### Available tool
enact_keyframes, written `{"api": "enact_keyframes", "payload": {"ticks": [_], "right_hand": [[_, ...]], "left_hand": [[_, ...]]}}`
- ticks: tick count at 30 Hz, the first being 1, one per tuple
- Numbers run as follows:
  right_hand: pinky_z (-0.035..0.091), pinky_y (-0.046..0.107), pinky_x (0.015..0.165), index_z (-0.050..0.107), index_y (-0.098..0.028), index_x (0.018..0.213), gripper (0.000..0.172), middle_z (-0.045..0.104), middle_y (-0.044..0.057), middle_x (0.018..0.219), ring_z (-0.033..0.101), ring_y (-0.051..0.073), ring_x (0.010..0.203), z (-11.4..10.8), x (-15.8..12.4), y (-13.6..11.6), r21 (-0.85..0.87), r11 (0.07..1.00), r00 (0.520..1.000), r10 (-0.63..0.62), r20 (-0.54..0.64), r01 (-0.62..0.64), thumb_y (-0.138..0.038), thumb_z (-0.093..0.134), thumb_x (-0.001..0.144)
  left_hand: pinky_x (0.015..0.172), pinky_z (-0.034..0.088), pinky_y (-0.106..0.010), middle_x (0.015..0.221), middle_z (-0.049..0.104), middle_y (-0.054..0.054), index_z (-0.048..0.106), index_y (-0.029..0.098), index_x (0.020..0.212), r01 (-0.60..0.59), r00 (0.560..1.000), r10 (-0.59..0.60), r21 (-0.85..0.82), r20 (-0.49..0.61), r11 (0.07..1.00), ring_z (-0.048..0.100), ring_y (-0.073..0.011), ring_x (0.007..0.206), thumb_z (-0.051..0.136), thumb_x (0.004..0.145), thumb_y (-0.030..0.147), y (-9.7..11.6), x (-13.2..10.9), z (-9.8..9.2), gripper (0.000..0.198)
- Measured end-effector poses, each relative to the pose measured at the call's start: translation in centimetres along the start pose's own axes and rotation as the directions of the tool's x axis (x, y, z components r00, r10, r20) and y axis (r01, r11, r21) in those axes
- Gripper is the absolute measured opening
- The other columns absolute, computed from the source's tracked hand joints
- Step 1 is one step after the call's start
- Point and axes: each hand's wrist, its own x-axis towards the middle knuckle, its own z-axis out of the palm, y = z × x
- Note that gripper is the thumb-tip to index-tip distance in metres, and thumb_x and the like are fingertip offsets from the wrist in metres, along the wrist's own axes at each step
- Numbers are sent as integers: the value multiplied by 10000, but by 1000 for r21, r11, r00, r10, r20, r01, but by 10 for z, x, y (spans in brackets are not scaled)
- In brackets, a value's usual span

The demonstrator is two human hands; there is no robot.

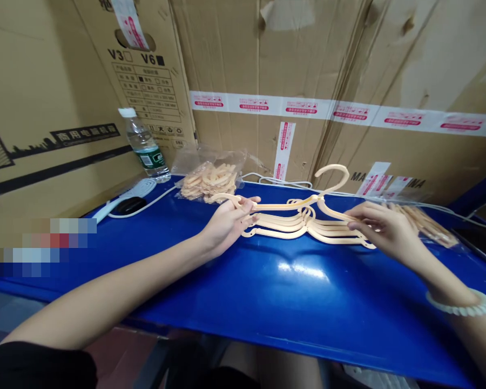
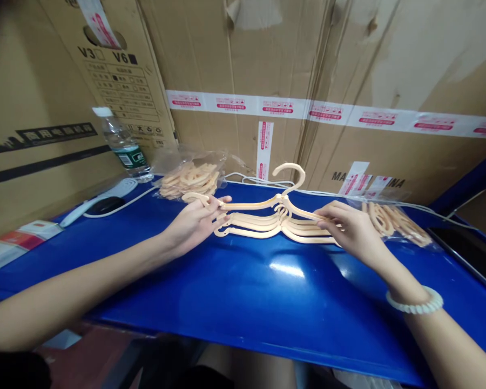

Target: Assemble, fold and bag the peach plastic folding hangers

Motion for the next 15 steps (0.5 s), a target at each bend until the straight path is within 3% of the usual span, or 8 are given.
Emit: {"api": "enact_keyframes", "payload": {"ticks": [6,15], "right_hand": [[536,305,636,695,-195,937,214,722,77,860,681,219,760,0,-3,6,59,997,999,43,32,-44,-396,623,938],[541,312,697,692,-196,933,202,720,58,850,672,204,750,0,-5,11,52,997,998,63,-17,-62,-392,645,924]], "left_hand": [[777,549,-268,1026,706,-62,563,149,745,66,996,-66,-4,59,998,690,-153,859,757,804,87,0,-1,-3,212],[823,579,-287,799,670,-33,544,147,686,81,997,-81,-20,20,997,691,-144,765,683,793,11,2,1,-1,222]]}}
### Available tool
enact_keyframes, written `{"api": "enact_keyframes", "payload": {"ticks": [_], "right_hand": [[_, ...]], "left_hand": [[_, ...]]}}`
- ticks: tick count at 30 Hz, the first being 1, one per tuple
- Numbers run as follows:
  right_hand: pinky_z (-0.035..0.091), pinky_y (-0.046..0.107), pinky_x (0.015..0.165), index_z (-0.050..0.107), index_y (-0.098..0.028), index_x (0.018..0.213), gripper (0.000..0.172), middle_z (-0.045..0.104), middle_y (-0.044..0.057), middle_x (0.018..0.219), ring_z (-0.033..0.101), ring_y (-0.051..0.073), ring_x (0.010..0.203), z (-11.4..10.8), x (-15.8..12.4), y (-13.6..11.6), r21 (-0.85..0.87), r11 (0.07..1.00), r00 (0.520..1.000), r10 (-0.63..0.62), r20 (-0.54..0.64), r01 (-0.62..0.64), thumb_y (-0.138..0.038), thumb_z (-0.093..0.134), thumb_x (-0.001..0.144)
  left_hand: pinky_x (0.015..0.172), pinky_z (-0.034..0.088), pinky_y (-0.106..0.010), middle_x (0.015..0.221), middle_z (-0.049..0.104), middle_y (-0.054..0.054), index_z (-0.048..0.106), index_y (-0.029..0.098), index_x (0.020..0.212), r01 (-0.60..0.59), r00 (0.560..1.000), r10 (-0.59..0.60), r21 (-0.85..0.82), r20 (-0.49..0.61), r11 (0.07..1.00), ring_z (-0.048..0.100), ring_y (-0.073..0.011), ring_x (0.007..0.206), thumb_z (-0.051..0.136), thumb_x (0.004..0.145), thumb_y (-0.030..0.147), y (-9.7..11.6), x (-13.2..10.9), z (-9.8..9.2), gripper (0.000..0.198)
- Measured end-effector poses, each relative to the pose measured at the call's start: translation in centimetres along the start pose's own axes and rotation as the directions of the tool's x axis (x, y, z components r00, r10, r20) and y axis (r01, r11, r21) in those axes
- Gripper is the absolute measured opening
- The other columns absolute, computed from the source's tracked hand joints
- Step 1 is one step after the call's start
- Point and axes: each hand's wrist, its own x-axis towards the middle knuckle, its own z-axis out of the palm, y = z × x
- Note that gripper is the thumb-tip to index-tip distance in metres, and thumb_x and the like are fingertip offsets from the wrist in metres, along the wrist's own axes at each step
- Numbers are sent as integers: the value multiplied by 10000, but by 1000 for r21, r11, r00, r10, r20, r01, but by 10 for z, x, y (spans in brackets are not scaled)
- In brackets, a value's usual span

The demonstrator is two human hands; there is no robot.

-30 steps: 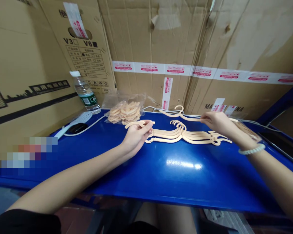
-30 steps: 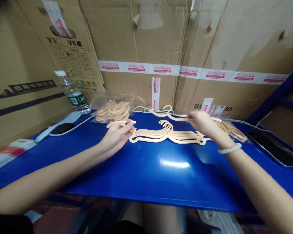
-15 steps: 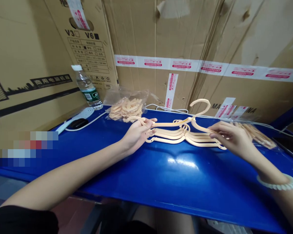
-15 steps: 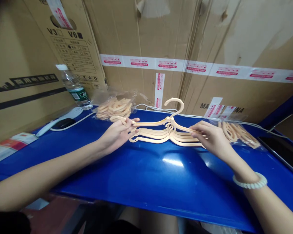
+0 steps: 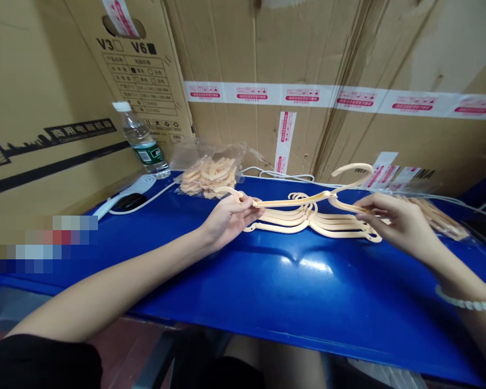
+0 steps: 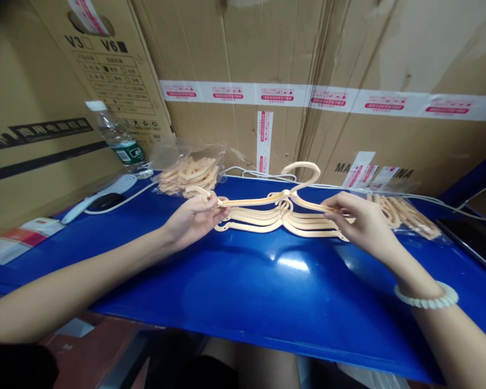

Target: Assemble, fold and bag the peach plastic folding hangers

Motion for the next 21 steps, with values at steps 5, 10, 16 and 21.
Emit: {"api": "enact_keyframes", "payload": {"ticks": [5,10,16,21], "right_hand": [[509,302,668,689,-194,946,187,721,57,856,665,197,743,0,0,-1,-35,999,999,-40,-6,39,-372,631,942],[501,320,703,689,-201,942,168,730,66,871,674,211,771,-1,0,-2,-48,995,996,-85,-12,84,-355,621,950],[515,331,687,703,-204,930,193,739,75,864,682,222,754,-1,1,-9,-34,997,997,-69,-18,68,-379,624,944],[522,330,679,704,-207,925,186,742,68,860,684,220,744,0,1,-9,-35,997,998,-65,-22,64,-377,630,937]], "left_hand": [[748,575,-265,765,657,-32,539,149,667,24,999,-25,12,40,1000,670,-138,719,692,784,33,2,1,-1,225],[740,572,-268,800,665,-33,541,150,671,74,995,-76,20,67,997,674,-142,726,718,770,51,0,1,-2,226],[720,562,-265,716,617,-5,545,148,663,8,993,-19,88,119,996,653,-134,669,772,763,92,-5,1,-6,254],[752,582,-286,720,619,-15,546,144,658,34,997,-40,86,70,996,648,-133,674,746,776,59,-5,1,-6,247]]}}
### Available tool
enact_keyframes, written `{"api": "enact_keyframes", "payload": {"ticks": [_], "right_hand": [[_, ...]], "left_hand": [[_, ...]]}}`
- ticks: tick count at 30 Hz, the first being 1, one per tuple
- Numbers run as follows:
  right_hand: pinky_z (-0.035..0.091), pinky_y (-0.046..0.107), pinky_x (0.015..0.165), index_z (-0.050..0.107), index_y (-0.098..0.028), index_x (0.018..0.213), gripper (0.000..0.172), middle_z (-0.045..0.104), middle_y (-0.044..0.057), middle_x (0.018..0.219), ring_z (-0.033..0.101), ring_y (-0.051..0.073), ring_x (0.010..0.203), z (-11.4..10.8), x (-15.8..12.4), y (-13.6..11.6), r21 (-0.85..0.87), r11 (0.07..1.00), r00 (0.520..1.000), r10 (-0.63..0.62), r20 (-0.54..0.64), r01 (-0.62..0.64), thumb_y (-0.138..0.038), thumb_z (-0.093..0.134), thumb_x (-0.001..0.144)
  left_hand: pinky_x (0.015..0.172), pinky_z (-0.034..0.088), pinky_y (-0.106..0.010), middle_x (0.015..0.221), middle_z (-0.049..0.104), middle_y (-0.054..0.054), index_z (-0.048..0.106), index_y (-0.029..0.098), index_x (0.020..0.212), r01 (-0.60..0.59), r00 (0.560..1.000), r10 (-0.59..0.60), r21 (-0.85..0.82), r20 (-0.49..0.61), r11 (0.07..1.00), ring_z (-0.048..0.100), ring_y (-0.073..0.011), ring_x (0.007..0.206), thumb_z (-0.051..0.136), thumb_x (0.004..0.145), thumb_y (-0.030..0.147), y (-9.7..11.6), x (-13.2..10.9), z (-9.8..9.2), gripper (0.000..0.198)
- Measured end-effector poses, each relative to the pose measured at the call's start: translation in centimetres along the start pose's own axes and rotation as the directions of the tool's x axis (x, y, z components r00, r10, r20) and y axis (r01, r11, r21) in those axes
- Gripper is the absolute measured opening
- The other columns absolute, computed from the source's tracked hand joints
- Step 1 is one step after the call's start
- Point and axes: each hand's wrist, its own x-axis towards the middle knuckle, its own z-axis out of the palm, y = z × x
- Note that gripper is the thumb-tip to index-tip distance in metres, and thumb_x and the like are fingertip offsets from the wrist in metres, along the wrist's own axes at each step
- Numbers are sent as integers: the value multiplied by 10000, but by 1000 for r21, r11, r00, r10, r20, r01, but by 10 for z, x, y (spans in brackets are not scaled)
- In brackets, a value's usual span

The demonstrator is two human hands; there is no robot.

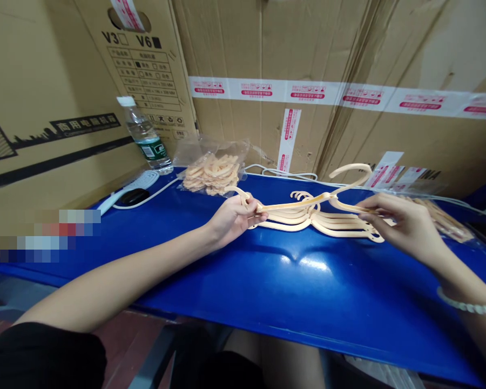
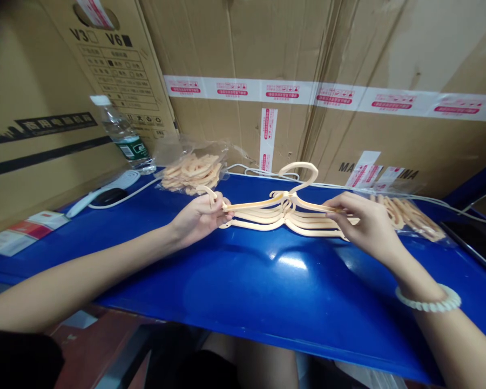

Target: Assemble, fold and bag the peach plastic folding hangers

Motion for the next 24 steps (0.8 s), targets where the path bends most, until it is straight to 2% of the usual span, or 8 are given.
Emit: {"api": "enact_keyframes", "payload": {"ticks": [11,17,24], "right_hand": [[506,324,674,699,-207,922,168,736,66,856,679,217,751,-2,0,-1,-16,1000,1000,-16,-9,16,-361,634,937],[516,341,679,701,-214,900,190,743,76,851,684,231,750,0,1,-2,-15,1000,1000,2,-10,-2,-386,625,931],[504,307,642,689,-213,932,129,727,68,865,666,208,755,3,-2,0,-50,997,998,-62,0,62,-327,631,942]], "left_hand": [[776,607,-307,737,627,-26,530,142,626,51,999,-51,-27,-14,998,661,-142,691,709,771,9,4,-1,4,266],[763,614,-306,726,623,-25,553,134,633,19,999,-19,12,-39,1000,646,-132,681,718,778,6,-1,1,0,255],[744,612,-284,703,605,-16,548,123,603,-33,994,42,91,-99,995,647,-124,693,709,738,-35,-5,0,0,263]]}}
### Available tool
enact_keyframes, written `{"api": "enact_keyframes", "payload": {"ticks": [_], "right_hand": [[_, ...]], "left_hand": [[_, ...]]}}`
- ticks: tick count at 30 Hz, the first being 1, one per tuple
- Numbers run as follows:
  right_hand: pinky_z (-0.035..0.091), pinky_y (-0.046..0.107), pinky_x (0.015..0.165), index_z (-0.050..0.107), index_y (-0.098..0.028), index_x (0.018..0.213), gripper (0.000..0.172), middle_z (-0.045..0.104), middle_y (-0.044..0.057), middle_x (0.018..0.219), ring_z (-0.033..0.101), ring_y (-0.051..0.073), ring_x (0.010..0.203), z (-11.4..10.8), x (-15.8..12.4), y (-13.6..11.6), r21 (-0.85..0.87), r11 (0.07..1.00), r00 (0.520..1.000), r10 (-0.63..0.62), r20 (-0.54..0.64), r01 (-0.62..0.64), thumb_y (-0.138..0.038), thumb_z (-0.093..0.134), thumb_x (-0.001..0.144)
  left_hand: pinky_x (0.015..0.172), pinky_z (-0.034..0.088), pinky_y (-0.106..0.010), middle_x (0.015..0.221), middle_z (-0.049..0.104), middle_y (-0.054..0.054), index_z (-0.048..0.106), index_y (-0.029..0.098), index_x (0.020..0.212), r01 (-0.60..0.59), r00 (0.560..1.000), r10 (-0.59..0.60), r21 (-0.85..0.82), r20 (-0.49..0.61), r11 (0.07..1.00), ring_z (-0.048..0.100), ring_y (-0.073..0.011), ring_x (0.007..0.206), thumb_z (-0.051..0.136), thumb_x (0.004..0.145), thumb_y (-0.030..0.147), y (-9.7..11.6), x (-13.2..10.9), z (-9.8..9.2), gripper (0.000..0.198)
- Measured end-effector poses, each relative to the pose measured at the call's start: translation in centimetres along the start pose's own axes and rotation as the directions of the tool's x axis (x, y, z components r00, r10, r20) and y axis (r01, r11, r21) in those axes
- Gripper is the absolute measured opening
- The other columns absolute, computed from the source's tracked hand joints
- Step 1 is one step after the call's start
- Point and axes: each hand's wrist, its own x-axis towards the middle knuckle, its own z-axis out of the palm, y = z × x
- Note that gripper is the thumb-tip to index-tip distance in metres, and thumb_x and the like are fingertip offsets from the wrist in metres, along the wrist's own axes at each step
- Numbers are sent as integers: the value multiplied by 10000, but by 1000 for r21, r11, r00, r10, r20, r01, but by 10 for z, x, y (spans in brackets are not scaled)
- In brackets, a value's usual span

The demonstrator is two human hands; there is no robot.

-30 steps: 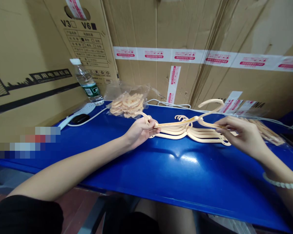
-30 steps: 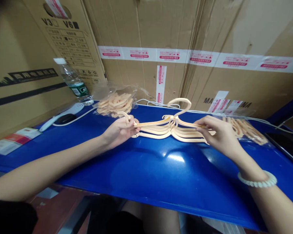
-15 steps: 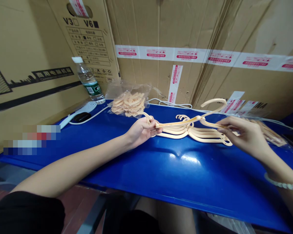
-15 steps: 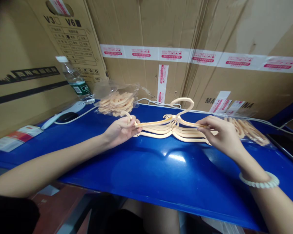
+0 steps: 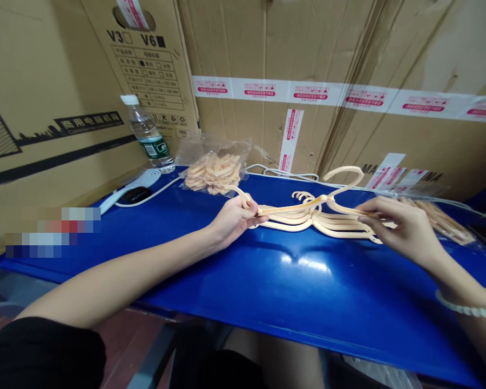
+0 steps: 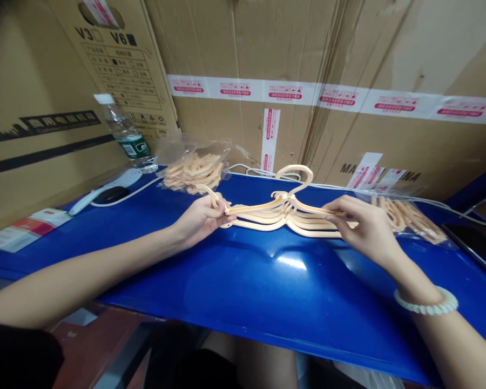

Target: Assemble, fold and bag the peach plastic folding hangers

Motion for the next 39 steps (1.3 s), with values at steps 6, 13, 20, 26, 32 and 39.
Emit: {"api": "enact_keyframes", "payload": {"ticks": [6,13,20,26,32,39], "right_hand": [[529,290,611,701,-208,941,141,730,64,855,666,198,733,0,1,-5,32,999,1000,9,22,-10,-329,629,936],[553,280,551,730,-184,956,228,746,71,834,674,187,650,-1,2,-16,108,984,989,136,56,-142,-388,642,907],[518,264,476,680,-161,1004,357,686,51,740,632,160,540,-11,2,-16,294,886,933,341,112,-359,-496,692,879],[493,262,514,607,-175,938,362,672,43,693,638,161,566,-20,0,-7,314,839,863,306,402,-444,-516,712,873],[488,293,612,657,-186,803,323,714,52,742,663,193,649,-16,-2,1,131,899,777,279,565,-418,-499,733,818],[458,287,632,726,-204,751,142,717,48,799,640,190,699,-11,-3,6,-62,966,780,240,578,-252,-338,685,771]], "left_hand": [[699,602,-246,682,606,19,543,136,645,-106,993,106,5,-44,994,636,-99,646,713,693,-36,-3,1,-1,247],[807,604,-242,739,656,7,561,134,681,-156,978,148,-46,-150,987,709,-108,722,729,758,1,-1,4,1,228],[866,622,-387,1079,725,-116,629,144,936,-143,983,88,375,160,916,749,-252,996,624,902,186,-13,-20,5,53],[1193,362,-565,1400,631,-158,646,132,1222,-901,424,77,429,902,-62,486,-352,1403,545,967,202,-32,-59,9,283],[1115,438,-573,1474,559,-202,610,97,1291,-834,494,20,481,869,-271,501,-384,1374,515,1000,383,-32,-57,7,419],[1113,459,-537,1453,558,-214,599,104,1307,-803,558,24,546,830,-238,522,-369,1348,501,1011,421,-34,-51,2,444]]}}
